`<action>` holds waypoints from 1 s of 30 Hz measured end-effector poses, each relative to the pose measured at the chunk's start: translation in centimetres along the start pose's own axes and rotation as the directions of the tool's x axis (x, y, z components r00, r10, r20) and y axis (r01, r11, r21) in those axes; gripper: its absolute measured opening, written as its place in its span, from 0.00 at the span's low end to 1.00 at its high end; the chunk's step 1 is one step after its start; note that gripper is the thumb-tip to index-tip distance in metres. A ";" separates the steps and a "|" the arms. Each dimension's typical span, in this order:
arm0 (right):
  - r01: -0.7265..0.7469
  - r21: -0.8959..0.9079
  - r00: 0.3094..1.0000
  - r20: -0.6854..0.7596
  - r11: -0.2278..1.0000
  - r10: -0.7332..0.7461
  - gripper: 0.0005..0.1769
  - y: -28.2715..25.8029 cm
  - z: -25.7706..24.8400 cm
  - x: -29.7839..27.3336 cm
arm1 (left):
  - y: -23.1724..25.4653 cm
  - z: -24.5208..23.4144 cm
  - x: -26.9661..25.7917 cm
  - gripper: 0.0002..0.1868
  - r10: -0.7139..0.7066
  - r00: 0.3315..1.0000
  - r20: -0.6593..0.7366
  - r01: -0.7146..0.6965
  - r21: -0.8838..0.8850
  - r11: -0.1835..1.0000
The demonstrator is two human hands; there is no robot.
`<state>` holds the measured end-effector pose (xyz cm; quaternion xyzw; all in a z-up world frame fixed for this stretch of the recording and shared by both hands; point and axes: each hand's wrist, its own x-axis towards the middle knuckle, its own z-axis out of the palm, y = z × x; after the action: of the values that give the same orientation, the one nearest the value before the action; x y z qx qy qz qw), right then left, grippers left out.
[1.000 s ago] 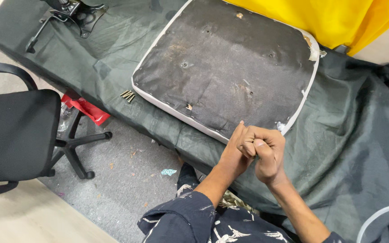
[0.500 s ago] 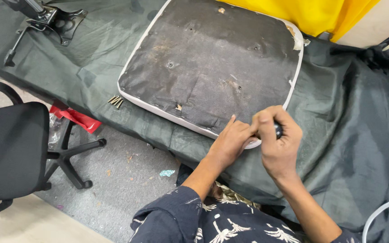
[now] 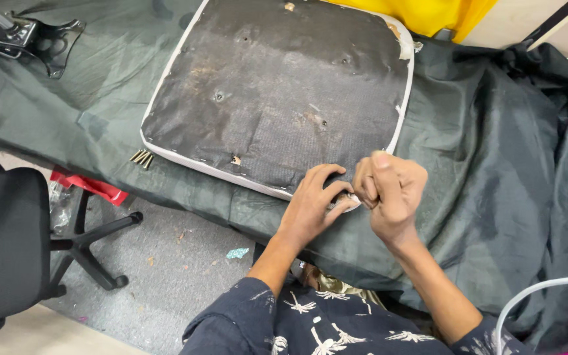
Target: The person uses a screwdriver to tighten screws into a rectangular upholstered seat cushion placed on a table. They repeatedly pick up screws, align them with holes, and turn the screwdriver to secure them.
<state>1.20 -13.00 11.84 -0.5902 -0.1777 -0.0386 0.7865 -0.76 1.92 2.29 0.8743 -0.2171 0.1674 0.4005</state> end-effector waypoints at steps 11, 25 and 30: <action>-0.330 0.086 0.803 0.549 0.940 0.232 0.29 -1.0 -2.9 4.9 | 0.3 -0.6 0.4 0.28 -0.017 1.000 0.017 0.017 0.021 1.000; 0.034 0.149 0.973 -0.231 0.988 0.001 0.27 -0.1 0.6 2.6 | 0.8 -0.2 0.8 0.11 -0.106 0.994 -0.037 0.103 -0.065 0.993; 0.115 -0.129 0.975 -0.175 0.985 -0.137 0.22 1.2 0.7 2.9 | 0.6 0.1 0.5 0.11 -0.102 0.995 -0.023 0.100 -0.086 0.991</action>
<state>4.02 -11.54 11.88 -0.6170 -0.1391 -0.1531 0.7593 -0.62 1.40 2.84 0.8641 -0.1740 0.1494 0.4480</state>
